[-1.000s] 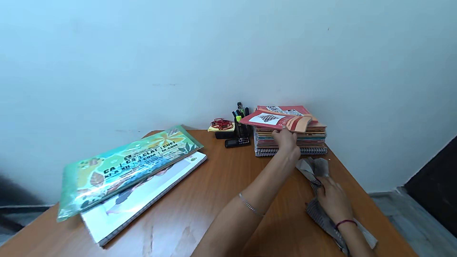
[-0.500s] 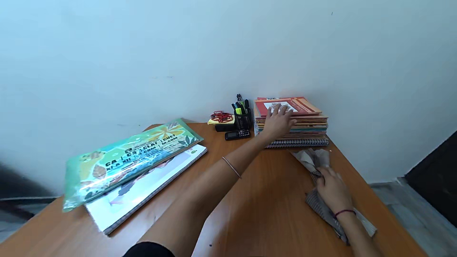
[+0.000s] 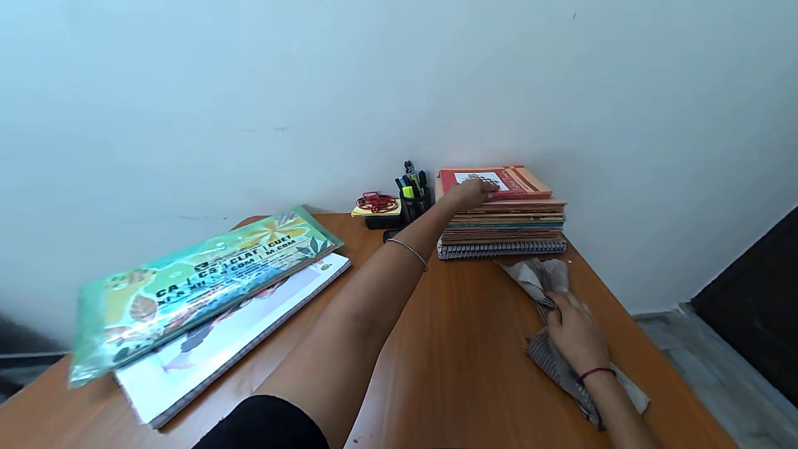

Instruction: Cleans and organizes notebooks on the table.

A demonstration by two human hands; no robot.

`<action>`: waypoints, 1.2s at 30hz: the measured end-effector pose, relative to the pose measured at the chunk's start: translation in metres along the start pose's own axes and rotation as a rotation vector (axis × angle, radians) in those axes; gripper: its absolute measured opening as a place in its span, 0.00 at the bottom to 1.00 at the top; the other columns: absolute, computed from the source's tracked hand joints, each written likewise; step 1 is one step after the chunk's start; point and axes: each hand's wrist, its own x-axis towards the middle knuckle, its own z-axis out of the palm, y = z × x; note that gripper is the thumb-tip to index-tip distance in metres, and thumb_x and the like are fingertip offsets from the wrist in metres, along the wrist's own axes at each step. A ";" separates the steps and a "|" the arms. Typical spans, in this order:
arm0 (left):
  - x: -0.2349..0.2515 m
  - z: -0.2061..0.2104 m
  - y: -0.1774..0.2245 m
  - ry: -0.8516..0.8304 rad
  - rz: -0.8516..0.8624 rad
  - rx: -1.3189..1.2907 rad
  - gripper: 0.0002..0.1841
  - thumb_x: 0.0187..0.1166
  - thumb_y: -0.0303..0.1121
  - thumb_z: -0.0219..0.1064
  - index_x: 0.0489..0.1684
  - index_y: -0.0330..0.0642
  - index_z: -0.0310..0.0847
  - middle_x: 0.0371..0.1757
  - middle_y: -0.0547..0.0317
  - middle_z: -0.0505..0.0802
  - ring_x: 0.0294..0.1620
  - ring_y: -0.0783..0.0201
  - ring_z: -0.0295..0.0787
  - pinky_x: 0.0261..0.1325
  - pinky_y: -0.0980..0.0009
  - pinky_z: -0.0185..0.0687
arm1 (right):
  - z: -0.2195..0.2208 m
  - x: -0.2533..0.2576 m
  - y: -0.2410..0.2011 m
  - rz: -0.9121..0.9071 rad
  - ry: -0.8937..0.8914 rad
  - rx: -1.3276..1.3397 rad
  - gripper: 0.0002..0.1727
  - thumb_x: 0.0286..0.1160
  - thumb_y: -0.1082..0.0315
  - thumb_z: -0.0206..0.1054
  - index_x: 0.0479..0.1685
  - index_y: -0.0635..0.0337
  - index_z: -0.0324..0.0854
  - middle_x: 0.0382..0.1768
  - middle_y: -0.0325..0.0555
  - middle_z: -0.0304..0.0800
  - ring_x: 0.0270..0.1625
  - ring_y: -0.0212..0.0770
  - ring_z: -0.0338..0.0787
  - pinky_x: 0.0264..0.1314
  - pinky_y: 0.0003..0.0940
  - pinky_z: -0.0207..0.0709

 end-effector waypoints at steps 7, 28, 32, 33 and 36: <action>0.014 -0.003 -0.011 0.003 -0.028 -0.006 0.23 0.94 0.31 0.48 0.86 0.52 0.71 0.85 0.50 0.77 0.88 0.42 0.66 0.82 0.30 0.52 | 0.000 0.001 -0.001 -0.001 -0.016 -0.010 0.23 0.86 0.73 0.53 0.76 0.62 0.80 0.79 0.56 0.79 0.79 0.62 0.78 0.78 0.57 0.70; 0.008 0.011 0.009 0.109 -0.122 0.052 0.23 0.93 0.30 0.50 0.84 0.53 0.74 0.78 0.44 0.83 0.80 0.40 0.77 0.77 0.37 0.68 | 0.008 0.003 -0.002 -0.016 0.047 -0.036 0.22 0.84 0.75 0.55 0.73 0.64 0.82 0.75 0.57 0.82 0.74 0.63 0.82 0.75 0.58 0.72; 0.006 0.011 0.014 0.122 -0.135 0.072 0.24 0.90 0.26 0.51 0.82 0.53 0.77 0.75 0.43 0.85 0.78 0.41 0.78 0.76 0.38 0.70 | 0.006 0.003 -0.003 -0.014 0.051 -0.043 0.22 0.84 0.75 0.55 0.73 0.63 0.83 0.75 0.57 0.82 0.74 0.63 0.82 0.74 0.58 0.73; 0.006 0.011 0.014 0.120 -0.135 0.076 0.24 0.90 0.25 0.51 0.82 0.53 0.77 0.75 0.44 0.85 0.78 0.41 0.78 0.76 0.38 0.71 | 0.007 0.002 -0.003 -0.021 0.056 -0.041 0.22 0.84 0.75 0.55 0.73 0.64 0.83 0.75 0.58 0.82 0.74 0.64 0.82 0.74 0.59 0.73; 0.007 0.011 0.010 0.132 -0.105 0.073 0.23 0.90 0.26 0.51 0.81 0.52 0.77 0.74 0.42 0.86 0.78 0.40 0.79 0.75 0.37 0.70 | 0.008 0.002 -0.002 -0.039 0.070 -0.026 0.22 0.83 0.75 0.55 0.72 0.65 0.83 0.75 0.59 0.83 0.74 0.65 0.82 0.74 0.61 0.72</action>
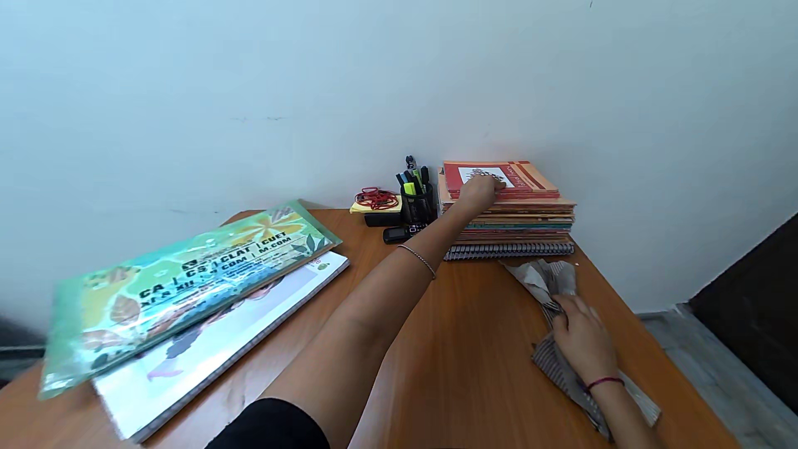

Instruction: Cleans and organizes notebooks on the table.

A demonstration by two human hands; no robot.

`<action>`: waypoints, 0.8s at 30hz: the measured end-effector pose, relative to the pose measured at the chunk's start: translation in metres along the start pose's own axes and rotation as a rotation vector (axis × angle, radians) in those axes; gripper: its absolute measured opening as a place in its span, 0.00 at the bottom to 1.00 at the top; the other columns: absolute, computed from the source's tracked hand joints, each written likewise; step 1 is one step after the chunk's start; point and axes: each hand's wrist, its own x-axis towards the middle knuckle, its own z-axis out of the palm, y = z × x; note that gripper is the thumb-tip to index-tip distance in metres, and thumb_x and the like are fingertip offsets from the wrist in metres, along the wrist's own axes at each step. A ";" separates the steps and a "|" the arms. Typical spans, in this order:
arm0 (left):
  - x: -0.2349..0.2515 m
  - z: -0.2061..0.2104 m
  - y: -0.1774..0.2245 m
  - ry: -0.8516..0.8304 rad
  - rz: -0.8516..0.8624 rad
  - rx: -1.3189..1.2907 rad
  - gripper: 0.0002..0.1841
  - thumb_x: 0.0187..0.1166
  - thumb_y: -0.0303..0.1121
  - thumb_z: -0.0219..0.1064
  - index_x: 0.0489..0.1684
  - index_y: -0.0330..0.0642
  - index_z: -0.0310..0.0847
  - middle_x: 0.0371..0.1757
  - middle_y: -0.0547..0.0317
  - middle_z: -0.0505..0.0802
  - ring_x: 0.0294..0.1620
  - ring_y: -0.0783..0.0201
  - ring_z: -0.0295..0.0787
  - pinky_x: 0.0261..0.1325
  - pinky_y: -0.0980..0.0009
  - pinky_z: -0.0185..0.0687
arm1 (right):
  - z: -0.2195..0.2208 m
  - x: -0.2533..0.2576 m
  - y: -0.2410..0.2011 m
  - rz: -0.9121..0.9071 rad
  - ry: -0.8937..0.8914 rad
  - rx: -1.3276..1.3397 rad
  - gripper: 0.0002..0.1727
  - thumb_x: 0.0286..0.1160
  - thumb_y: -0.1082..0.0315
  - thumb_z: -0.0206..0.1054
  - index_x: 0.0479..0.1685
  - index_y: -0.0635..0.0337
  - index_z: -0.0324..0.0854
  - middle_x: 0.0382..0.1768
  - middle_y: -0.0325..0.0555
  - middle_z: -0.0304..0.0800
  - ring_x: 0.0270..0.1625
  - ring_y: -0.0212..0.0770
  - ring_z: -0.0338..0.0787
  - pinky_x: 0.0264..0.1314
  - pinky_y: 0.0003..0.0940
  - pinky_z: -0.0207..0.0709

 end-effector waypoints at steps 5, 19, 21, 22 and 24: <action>0.000 0.001 -0.001 -0.001 0.030 -0.014 0.23 0.91 0.26 0.50 0.82 0.49 0.76 0.75 0.42 0.85 0.78 0.39 0.78 0.77 0.39 0.69 | 0.001 0.000 0.000 0.002 0.010 -0.009 0.22 0.83 0.76 0.55 0.72 0.64 0.83 0.74 0.59 0.83 0.73 0.65 0.82 0.73 0.61 0.73; -0.005 0.007 0.005 0.027 -0.004 -0.014 0.24 0.87 0.25 0.54 0.81 0.50 0.77 0.73 0.43 0.86 0.76 0.40 0.80 0.74 0.38 0.73 | 0.005 0.000 0.006 -0.021 0.035 0.037 0.21 0.83 0.77 0.55 0.71 0.66 0.84 0.73 0.62 0.84 0.74 0.66 0.82 0.73 0.64 0.73; -0.011 0.009 0.008 0.054 -0.055 -0.034 0.21 0.87 0.27 0.56 0.76 0.49 0.81 0.71 0.40 0.88 0.73 0.37 0.82 0.70 0.35 0.75 | 0.011 -0.001 0.014 -0.081 0.085 0.058 0.21 0.81 0.78 0.56 0.69 0.68 0.85 0.70 0.67 0.84 0.73 0.71 0.81 0.72 0.69 0.71; -0.013 0.009 0.009 0.062 -0.077 -0.047 0.20 0.87 0.28 0.56 0.74 0.47 0.83 0.70 0.39 0.88 0.73 0.37 0.83 0.68 0.34 0.76 | 0.013 0.000 0.019 -0.119 0.109 0.065 0.21 0.80 0.78 0.56 0.67 0.70 0.85 0.69 0.71 0.85 0.72 0.74 0.82 0.71 0.72 0.71; -0.016 0.010 0.009 0.082 -0.105 -0.074 0.18 0.87 0.29 0.57 0.70 0.44 0.84 0.69 0.38 0.88 0.72 0.37 0.84 0.67 0.34 0.78 | 0.014 0.002 0.025 -0.162 0.112 0.076 0.20 0.79 0.78 0.56 0.67 0.72 0.84 0.68 0.75 0.83 0.71 0.77 0.82 0.72 0.74 0.69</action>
